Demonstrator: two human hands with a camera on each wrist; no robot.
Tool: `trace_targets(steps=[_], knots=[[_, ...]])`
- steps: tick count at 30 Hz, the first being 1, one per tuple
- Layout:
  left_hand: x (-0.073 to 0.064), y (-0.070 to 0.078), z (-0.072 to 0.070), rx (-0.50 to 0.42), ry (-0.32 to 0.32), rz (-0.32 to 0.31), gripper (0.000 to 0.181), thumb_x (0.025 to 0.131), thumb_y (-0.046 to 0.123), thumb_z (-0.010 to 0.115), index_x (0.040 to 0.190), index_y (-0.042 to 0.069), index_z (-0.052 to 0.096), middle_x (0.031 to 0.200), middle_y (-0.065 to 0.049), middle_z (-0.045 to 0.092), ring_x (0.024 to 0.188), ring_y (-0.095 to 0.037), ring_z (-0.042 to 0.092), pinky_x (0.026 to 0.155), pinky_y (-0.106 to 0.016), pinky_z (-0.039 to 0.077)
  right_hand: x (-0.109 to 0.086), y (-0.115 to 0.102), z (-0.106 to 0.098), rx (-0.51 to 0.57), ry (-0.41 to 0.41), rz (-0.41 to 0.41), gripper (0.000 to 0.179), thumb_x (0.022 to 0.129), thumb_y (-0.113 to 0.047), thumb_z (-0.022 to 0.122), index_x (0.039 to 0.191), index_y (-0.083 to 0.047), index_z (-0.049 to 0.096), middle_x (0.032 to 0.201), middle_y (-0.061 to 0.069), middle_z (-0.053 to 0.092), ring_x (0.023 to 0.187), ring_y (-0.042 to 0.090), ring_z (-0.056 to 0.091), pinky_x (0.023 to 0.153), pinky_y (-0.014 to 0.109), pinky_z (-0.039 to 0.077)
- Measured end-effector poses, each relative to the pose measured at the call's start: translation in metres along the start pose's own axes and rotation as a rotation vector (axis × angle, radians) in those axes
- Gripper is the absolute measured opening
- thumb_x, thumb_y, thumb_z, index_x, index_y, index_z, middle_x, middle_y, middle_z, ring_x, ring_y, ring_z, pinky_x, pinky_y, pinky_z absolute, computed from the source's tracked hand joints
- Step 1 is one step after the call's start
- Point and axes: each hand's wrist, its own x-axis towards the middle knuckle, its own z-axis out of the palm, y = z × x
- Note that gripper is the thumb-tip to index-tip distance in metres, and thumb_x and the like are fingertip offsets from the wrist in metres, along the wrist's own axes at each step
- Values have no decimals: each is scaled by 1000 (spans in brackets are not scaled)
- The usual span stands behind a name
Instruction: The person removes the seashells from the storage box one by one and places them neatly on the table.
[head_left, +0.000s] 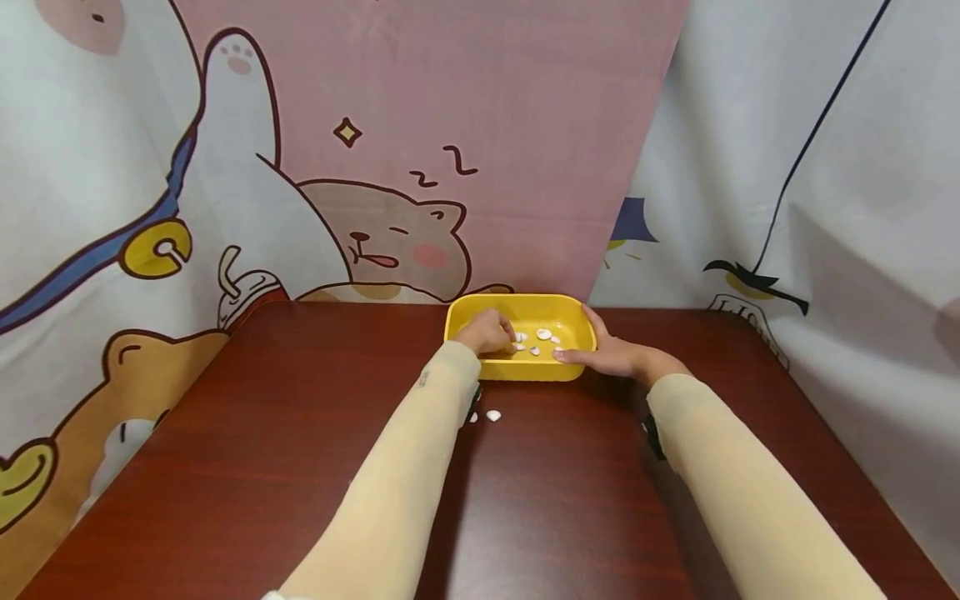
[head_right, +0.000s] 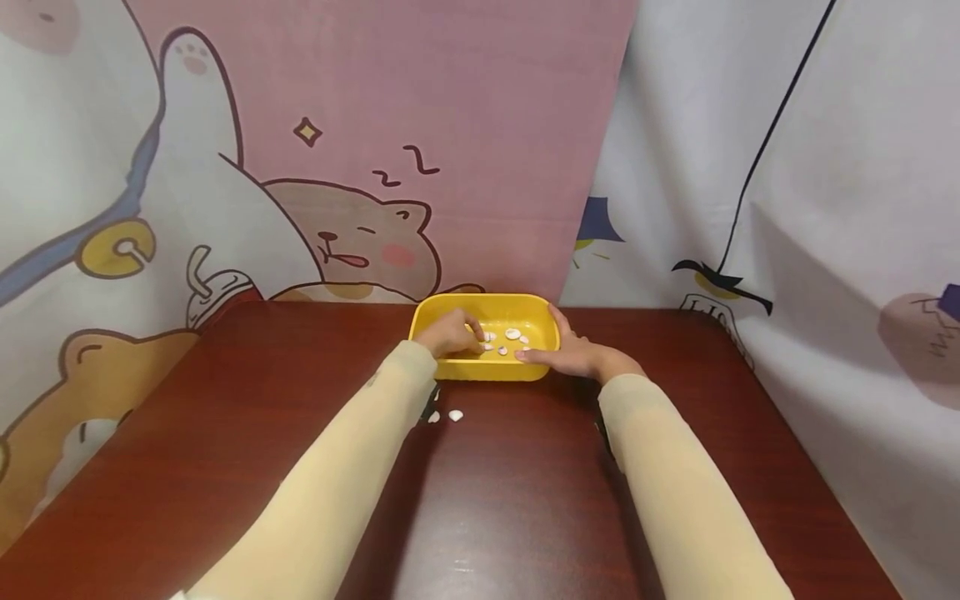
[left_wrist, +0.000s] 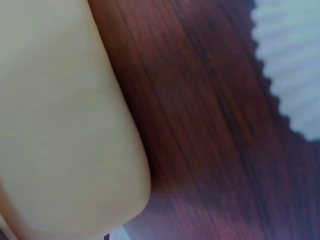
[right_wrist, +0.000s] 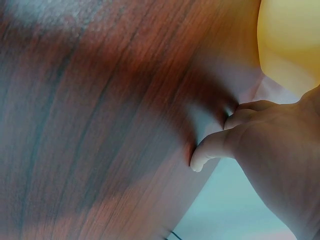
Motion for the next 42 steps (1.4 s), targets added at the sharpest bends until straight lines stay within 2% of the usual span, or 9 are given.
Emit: trace_targets(steps=[3, 9, 12, 16, 22, 29, 37, 42], knots=[[0, -1, 1, -5, 11, -9, 11, 92, 17, 84, 97, 9, 78, 98, -3, 67, 79, -14, 54, 67, -23, 44, 1, 1, 1, -10, -5, -5, 135, 87, -78, 68, 164, -28, -31, 173, 28, 5, 157, 47, 19, 129, 69, 16], [2, -4, 2, -48, -9, 17, 16, 91, 15, 85, 105, 8, 81, 95, -3, 67, 70, -11, 53, 64, -21, 44, 4, 2, 1, -15, 1, 8, 136, 86, -81, 67, 164, -29, -31, 174, 27, 4, 159, 47, 17, 130, 69, 14], [3, -4, 2, -45, -11, 28, 18, 91, 18, 85, 106, 10, 82, 99, -3, 68, 70, -11, 54, 64, -21, 45, 3, 2, 0, -14, 0, 9, 135, 86, -81, 66, 164, -29, -31, 174, 27, 5, 158, 47, 18, 130, 70, 15], [2, -4, 1, -38, -13, 33, 17, 91, 19, 85, 106, 11, 83, 108, -6, 72, 76, -12, 55, 67, -21, 46, 1, -1, 0, -10, -3, 6, 134, 87, -80, 66, 164, -29, -31, 173, 27, 6, 158, 47, 19, 129, 70, 16], [-1, -1, 2, 14, 7, 47, 15, 93, 19, 84, 106, 12, 85, 123, -8, 75, 96, -17, 57, 85, -24, 45, 1, -1, 1, -18, -3, 9, 134, 86, -81, 65, 164, -29, -31, 173, 27, 6, 157, 47, 20, 129, 69, 17], [-3, 2, 2, 11, 16, 54, 18, 91, 24, 86, 104, 11, 85, 112, -6, 78, 84, -14, 58, 75, -23, 47, 1, 0, 1, -11, 1, 1, 134, 87, -79, 67, 164, -30, -31, 174, 27, 4, 158, 47, 18, 129, 70, 15], [-5, 5, 2, 72, 30, 83, 12, 92, 19, 85, 102, 12, 86, 122, -7, 77, 105, -19, 59, 100, -30, 49, 2, 0, 1, -13, 7, 6, 135, 86, -79, 68, 164, -31, -31, 175, 26, 3, 159, 47, 18, 129, 70, 14], [-5, 5, 2, 87, 21, 90, 13, 91, 19, 85, 102, 12, 85, 125, -9, 75, 105, -21, 58, 97, -30, 48, 2, 0, 1, -12, 2, 10, 136, 85, -80, 68, 164, -31, -31, 175, 27, 2, 158, 47, 17, 129, 71, 15]])
